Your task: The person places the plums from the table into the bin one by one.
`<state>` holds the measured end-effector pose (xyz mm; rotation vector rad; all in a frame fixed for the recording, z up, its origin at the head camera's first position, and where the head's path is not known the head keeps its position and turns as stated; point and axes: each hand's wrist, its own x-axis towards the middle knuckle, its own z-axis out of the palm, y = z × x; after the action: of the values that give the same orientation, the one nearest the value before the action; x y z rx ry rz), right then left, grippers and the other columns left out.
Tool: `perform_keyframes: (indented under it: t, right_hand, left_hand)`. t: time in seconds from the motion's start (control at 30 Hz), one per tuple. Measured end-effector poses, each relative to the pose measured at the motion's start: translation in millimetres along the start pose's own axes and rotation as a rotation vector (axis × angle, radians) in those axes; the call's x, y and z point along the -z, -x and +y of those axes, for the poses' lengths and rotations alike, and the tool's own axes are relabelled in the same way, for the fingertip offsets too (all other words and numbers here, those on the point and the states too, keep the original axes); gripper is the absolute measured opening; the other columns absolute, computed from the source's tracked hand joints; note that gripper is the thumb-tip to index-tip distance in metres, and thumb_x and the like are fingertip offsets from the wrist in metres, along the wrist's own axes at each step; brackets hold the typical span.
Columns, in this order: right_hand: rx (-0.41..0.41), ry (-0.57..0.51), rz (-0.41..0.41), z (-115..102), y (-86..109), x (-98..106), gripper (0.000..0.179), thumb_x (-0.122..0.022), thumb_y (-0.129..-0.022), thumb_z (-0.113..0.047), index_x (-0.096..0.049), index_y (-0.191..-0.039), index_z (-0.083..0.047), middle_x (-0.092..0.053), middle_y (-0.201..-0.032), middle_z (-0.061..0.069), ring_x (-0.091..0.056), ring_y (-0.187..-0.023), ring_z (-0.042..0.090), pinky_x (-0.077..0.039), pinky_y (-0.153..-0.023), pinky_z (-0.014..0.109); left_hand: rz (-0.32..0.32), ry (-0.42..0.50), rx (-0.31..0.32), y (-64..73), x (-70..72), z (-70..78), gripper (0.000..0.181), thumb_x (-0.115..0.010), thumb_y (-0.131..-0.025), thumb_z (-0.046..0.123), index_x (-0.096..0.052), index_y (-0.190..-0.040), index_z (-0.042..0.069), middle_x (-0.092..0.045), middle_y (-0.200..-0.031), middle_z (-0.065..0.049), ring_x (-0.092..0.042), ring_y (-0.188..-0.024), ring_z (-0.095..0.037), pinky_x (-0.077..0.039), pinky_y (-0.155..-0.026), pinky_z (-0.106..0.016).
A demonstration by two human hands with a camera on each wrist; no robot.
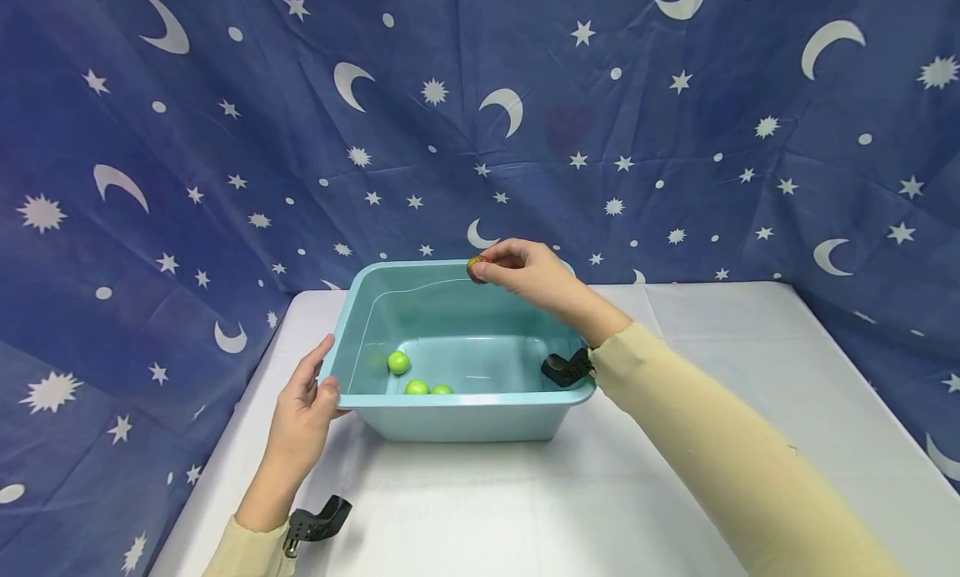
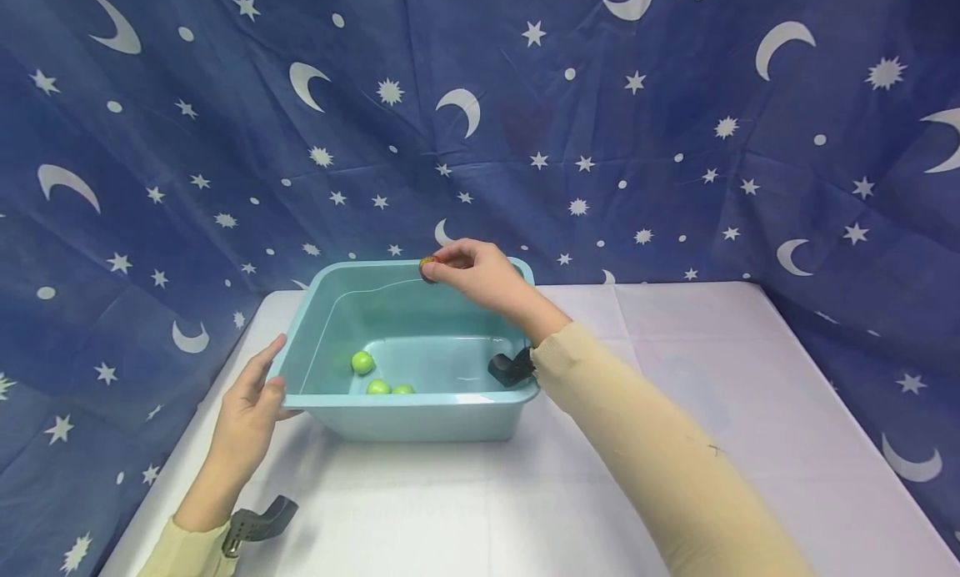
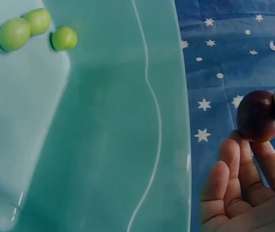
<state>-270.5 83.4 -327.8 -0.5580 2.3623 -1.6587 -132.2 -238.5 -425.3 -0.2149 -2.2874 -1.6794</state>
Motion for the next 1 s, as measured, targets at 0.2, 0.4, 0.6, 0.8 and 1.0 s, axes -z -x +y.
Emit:
perform_keyframes:
  t: [0.2,0.4,0.6,0.8,1.0]
  right_hand:
    - [-0.022,0.067,-0.027,1,-3.9,-7,0.032,-0.071,-0.088,-0.038,-0.065,-0.110,-0.015,-0.068,-0.102,0.001,-0.060,-0.099,0.015,-0.049,-0.089,0.036]
    - [-0.015,0.180,-0.032,1,-6.8,-16,0.030,-0.072,-0.087,-0.036,-0.065,-0.109,-0.015,-0.065,-0.101,0.001,-0.059,-0.094,0.016,-0.051,-0.080,0.035]
    - [0.016,0.260,-0.042,5,-9.2,-23,0.025,-0.070,-0.089,-0.030,-0.066,-0.108,-0.014,-0.064,-0.100,-0.001,-0.059,-0.095,0.017,-0.053,-0.078,0.033]
    - [0.027,0.383,-0.036,5,-13.8,-28,0.024,-0.071,-0.089,-0.027,-0.064,-0.106,-0.012,-0.063,-0.099,-0.002,-0.059,-0.091,0.017,-0.052,-0.073,0.030]
    - [0.006,0.462,-0.051,2,-15.4,-30,0.024,-0.071,-0.089,-0.027,-0.063,-0.107,-0.013,-0.061,-0.099,-0.002,-0.058,-0.088,0.016,-0.051,-0.073,0.030]
  left_hand:
    - [0.002,0.002,-0.012,-1.0,-0.1,0.8,0.050,-0.047,-0.101,0.010,-0.038,-0.150,0.015,-0.041,-0.146,-0.016,-0.060,-0.105,-0.013,-0.059,-0.070,-0.027]
    - [0.007,-0.001,-0.009,0.0,0.1,-0.7,0.050,-0.048,-0.100,0.009,-0.038,-0.149,0.015,-0.041,-0.146,-0.014,-0.059,-0.105,-0.012,-0.059,-0.069,-0.027]
    - [0.005,-0.003,-0.012,-0.1,0.0,-1.7,0.050,-0.048,-0.100,0.009,-0.038,-0.149,0.015,-0.043,-0.144,-0.017,-0.060,-0.103,-0.014,-0.059,-0.069,-0.028]
    - [0.005,0.005,-0.008,0.3,0.3,-1.9,0.051,-0.048,-0.100,0.008,-0.038,-0.150,0.015,-0.041,-0.146,-0.015,-0.060,-0.104,-0.015,-0.059,-0.070,-0.028]
    - [0.002,0.009,-0.005,0.3,-0.7,-0.6,0.050,-0.045,-0.101,0.007,-0.037,-0.150,0.013,-0.039,-0.147,-0.016,-0.060,-0.104,-0.012,-0.059,-0.070,-0.028]
